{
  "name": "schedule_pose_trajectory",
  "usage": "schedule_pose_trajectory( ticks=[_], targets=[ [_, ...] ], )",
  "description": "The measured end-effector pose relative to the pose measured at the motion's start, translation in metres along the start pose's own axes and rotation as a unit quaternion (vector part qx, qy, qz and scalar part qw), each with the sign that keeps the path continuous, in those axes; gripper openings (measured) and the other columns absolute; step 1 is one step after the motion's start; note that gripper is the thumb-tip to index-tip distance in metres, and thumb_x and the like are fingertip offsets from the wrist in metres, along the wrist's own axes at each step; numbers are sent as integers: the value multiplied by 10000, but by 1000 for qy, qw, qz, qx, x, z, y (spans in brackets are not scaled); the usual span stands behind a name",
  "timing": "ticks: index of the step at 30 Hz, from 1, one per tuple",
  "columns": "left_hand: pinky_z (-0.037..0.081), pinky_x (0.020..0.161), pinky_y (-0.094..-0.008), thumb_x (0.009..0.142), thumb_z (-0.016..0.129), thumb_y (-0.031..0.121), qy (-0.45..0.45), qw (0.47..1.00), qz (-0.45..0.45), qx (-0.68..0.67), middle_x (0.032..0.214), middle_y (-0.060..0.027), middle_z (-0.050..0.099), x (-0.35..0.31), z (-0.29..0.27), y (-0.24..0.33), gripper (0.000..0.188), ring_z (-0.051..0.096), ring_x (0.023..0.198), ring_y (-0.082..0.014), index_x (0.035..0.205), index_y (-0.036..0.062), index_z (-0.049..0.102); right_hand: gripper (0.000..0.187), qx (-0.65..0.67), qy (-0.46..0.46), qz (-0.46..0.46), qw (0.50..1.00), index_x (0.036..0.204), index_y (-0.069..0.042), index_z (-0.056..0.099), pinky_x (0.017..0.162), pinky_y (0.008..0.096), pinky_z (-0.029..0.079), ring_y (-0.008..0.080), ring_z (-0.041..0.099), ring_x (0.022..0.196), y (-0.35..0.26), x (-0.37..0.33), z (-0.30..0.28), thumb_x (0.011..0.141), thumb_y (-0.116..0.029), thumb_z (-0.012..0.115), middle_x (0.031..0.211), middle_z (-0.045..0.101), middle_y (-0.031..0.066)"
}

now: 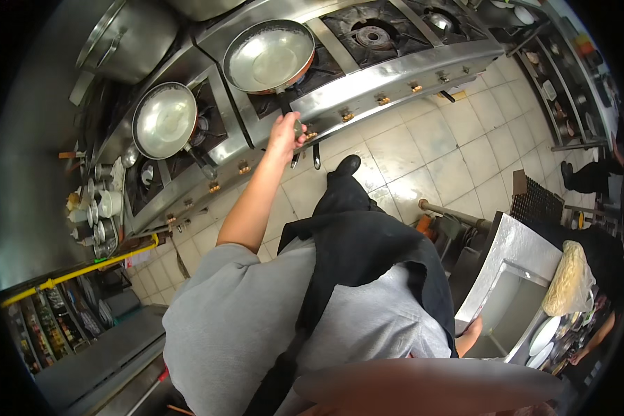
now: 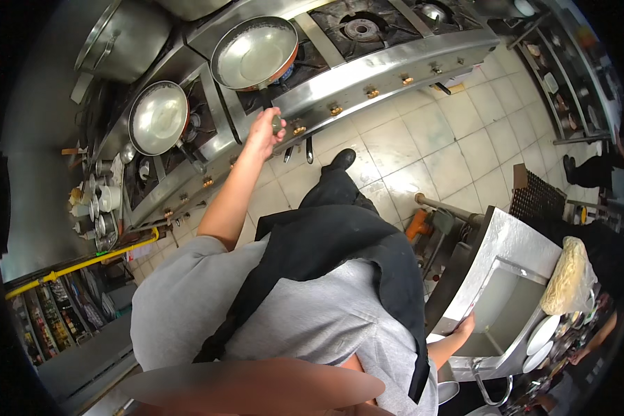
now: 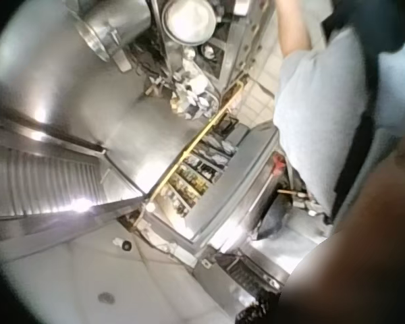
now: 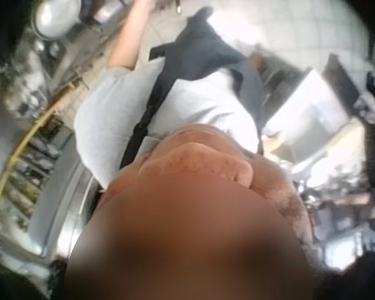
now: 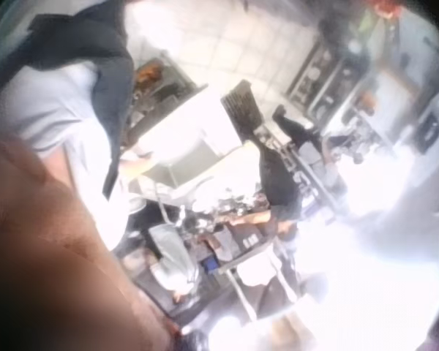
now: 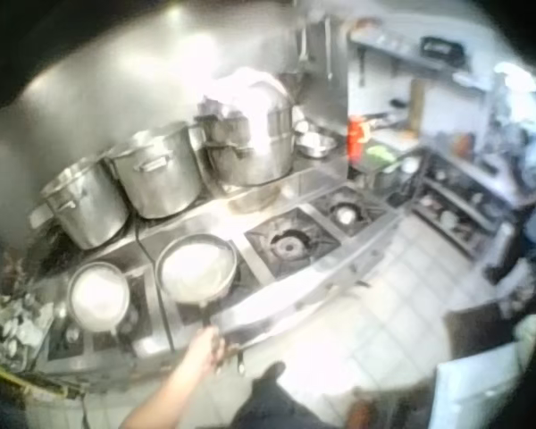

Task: The person pours liquid from a frying pan into a pot, adjusts stove knobs by hand, scrubs the underside of the pan with a scouring pad in a sink, and returns it to a burner.

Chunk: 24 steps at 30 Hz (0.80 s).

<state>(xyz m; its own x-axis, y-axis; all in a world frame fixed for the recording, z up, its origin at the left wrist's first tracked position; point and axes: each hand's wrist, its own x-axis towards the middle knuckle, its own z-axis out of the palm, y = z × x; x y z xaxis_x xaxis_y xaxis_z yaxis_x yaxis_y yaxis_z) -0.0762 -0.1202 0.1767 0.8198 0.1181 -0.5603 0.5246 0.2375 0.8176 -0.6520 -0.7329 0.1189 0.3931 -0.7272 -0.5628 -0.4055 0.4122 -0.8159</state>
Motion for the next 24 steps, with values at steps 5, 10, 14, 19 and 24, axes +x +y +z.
schedule_pose_trajectory(
  ticks=[5, 10, 14, 19, 24],
  targets=[
    [400, 498, -280, 956, 606, 481, -26, 999, 4, 36, 811, -55, 609, 3, -7, 8, 444, 530, 554, -137, 1149, 93, 511, 452, 14, -4, 15, 1000, 1289, 35, 591, 1005, 297, 434, 170, 595, 1124, 8, 1, -6, 1031, -325, 500, 1231, 636, 81],
    [426, 535, -278, 932, 541, 681, -44, 998, 10, -40, 846, -76, 646, -3, -5, -3, 679, 581, 605, -152, 1230, 74, 486, 455, 15, 7, 15, 1000, 1280, 39, 597, 996, 314, 443, 187, 604, 1111, 11, -1, -12, 1022, -327, 514, 1225, 643, 97],
    [443, 549, -283, 924, 449, 764, -61, 996, 12, -64, 892, -91, 672, -6, -6, -10, 745, 619, 640, -163, 1230, 85, 473, 458, 10, 13, 16, 1000, 1272, 42, 601, 989, 328, 450, 202, 611, 1100, 15, 0, -15, 1015, -329, 524, 1220, 650, 109],
    [449, 511, -287, 934, 412, 766, -18, 994, -6, -106, 819, -77, 672, -6, -18, -47, 707, 629, 606, -163, 1121, 93, 527, 462, 2, 24, 15, 1000, 1263, 46, 606, 980, 345, 459, 219, 619, 1088, 16, 1, -14, 1006, -331, 538, 1213, 657, 125],
    [473, 455, -360, 947, 597, 548, -83, 965, -17, 249, 629, -61, 617, 16, -81, -173, 475, 584, 504, -182, 858, 84, 642, 465, 9, 22, 18, 1000, 1253, 50, 612, 971, 361, 467, 237, 628, 1075, 18, 8, -6, 997, -334, 551, 1207, 665, 141]
  ],
)
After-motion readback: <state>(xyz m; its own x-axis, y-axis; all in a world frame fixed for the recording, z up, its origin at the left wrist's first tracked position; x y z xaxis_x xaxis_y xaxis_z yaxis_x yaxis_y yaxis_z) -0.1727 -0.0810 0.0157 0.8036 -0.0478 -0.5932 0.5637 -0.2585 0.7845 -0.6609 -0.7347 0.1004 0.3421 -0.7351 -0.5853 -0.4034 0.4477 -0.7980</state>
